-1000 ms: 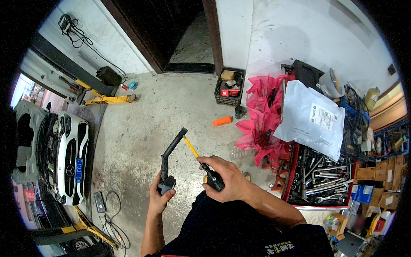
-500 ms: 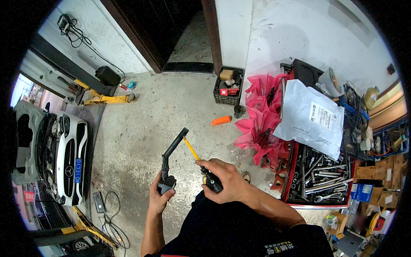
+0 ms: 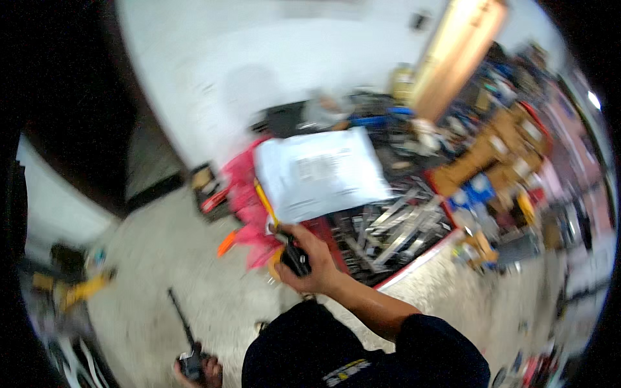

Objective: The person uses a wrench to loosen components in the engine bay of a car, handles a small electronic part, applies a liquid from a bottle to it, and then reinstalls the part and tightens a screw with a screwdriver.

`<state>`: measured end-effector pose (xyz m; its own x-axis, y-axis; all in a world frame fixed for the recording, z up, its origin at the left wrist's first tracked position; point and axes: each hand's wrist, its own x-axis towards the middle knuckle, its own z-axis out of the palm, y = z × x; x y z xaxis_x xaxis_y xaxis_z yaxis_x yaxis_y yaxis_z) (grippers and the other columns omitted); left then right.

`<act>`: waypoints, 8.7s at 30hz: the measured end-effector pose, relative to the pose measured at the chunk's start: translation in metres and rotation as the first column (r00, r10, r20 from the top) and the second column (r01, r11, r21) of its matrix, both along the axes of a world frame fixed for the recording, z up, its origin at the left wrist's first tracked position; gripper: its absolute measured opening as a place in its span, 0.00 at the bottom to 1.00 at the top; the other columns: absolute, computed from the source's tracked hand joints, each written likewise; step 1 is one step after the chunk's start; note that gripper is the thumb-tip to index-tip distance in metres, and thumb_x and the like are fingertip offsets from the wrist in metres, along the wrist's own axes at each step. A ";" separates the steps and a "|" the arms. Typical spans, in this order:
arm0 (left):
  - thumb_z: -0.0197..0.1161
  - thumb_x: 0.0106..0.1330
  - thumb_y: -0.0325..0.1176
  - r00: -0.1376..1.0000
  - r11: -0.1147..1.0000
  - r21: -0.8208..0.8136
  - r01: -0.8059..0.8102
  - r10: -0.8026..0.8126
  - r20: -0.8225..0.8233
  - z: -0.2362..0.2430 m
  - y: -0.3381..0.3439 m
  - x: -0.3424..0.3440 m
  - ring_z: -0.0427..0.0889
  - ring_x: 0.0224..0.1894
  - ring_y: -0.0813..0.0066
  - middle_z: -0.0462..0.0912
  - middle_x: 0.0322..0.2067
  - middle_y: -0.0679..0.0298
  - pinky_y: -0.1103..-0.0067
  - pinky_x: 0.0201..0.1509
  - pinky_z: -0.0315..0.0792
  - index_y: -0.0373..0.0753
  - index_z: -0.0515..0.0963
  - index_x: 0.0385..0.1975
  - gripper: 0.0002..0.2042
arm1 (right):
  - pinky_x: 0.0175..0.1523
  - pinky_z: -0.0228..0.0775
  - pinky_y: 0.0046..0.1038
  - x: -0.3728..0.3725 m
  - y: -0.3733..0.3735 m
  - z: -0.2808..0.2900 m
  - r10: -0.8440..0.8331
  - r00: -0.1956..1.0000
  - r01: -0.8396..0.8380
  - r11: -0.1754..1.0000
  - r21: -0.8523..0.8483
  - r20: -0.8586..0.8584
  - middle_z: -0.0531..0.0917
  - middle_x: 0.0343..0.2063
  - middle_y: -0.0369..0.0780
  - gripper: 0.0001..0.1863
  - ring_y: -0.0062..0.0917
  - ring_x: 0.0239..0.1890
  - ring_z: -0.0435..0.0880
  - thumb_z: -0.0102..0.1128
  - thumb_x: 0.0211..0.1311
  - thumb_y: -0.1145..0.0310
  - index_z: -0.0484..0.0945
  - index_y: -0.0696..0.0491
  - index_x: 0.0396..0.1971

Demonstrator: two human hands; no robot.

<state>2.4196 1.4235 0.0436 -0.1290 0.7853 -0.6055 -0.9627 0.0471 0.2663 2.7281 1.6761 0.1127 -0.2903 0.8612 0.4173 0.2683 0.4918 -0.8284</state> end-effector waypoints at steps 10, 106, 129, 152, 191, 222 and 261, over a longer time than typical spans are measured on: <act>0.61 0.58 0.57 0.986 0.983 0.081 0.164 -0.164 0.001 0.006 0.078 0.051 0.65 0.31 0.69 0.72 0.30 0.62 0.77 0.30 0.58 0.30 0.63 0.59 0.39 | 0.47 0.72 0.26 0.306 0.169 -0.035 -0.821 0.567 0.816 0.551 0.174 -0.061 0.82 0.36 0.46 0.30 0.25 0.39 0.80 0.63 0.54 0.73 0.66 0.60 0.58; 0.77 0.34 0.41 -0.005 0.213 -0.039 -0.976 -0.199 -0.980 0.009 -1.012 -0.514 0.78 0.37 0.61 0.79 0.36 0.53 0.72 0.45 0.72 0.25 0.72 0.50 0.40 | 0.33 0.71 0.28 -1.107 -1.107 -0.001 0.743 -0.616 -0.468 -0.614 0.635 0.264 0.80 0.28 0.37 0.18 0.27 0.31 0.80 0.72 0.46 0.67 0.82 0.51 0.40; 0.76 0.31 0.39 0.514 0.131 -0.596 -0.793 -0.381 -0.768 -0.107 -1.353 -0.878 0.68 0.31 0.60 0.71 0.27 0.59 0.69 0.36 0.67 0.32 0.76 0.46 0.35 | 0.51 0.64 0.35 -1.447 -1.496 -0.215 0.052 -0.972 -0.138 -0.917 -0.375 0.230 0.80 0.30 0.39 0.15 0.32 0.39 0.78 0.62 0.58 0.57 0.80 0.52 0.39; 0.68 0.53 0.59 0.360 -0.091 -0.804 -0.588 0.860 -0.361 -0.437 -1.371 -1.024 0.70 0.35 0.77 0.72 0.33 0.65 0.76 0.43 0.69 0.27 0.67 0.49 0.39 | 0.42 0.68 0.44 -1.598 -1.618 -0.925 0.742 -0.409 -0.820 -0.043 -0.571 0.531 0.81 0.31 0.51 0.10 0.50 0.36 0.77 0.56 0.59 0.67 0.78 0.59 0.34; 0.54 0.61 0.56 0.480 0.657 0.118 -0.745 0.650 -0.589 -0.028 -1.997 -1.611 0.81 0.42 0.69 0.81 0.45 0.58 0.80 0.40 0.72 0.35 0.68 0.58 0.33 | 0.24 0.73 0.30 -1.949 -1.864 -0.234 0.761 0.557 -0.614 0.647 -0.452 0.333 0.81 0.18 0.43 0.09 0.25 0.14 0.79 0.54 0.63 0.73 0.81 0.62 0.35; 0.49 0.69 0.52 0.894 0.979 -0.084 0.184 -0.202 -0.401 -0.009 -1.848 -2.096 0.77 0.44 0.74 0.78 0.47 0.61 0.80 0.33 0.66 0.43 0.68 0.55 0.23 | 0.42 0.74 0.37 -2.228 -1.901 -0.161 0.361 0.905 -0.326 0.928 -0.178 0.226 0.79 0.38 0.46 0.23 0.39 0.37 0.81 0.62 0.58 0.61 0.74 0.52 0.53; 0.60 0.64 0.48 -0.064 0.507 0.113 0.854 0.319 -0.946 -0.129 -1.607 -2.400 0.78 0.20 0.64 0.77 0.15 0.60 0.70 0.22 0.72 0.40 0.71 0.18 0.19 | 0.48 0.74 0.40 -2.787 -1.599 -0.062 0.205 0.101 -0.366 0.918 -0.155 0.974 0.83 0.34 0.50 0.14 0.44 0.41 0.82 0.61 0.51 0.64 0.81 0.58 0.34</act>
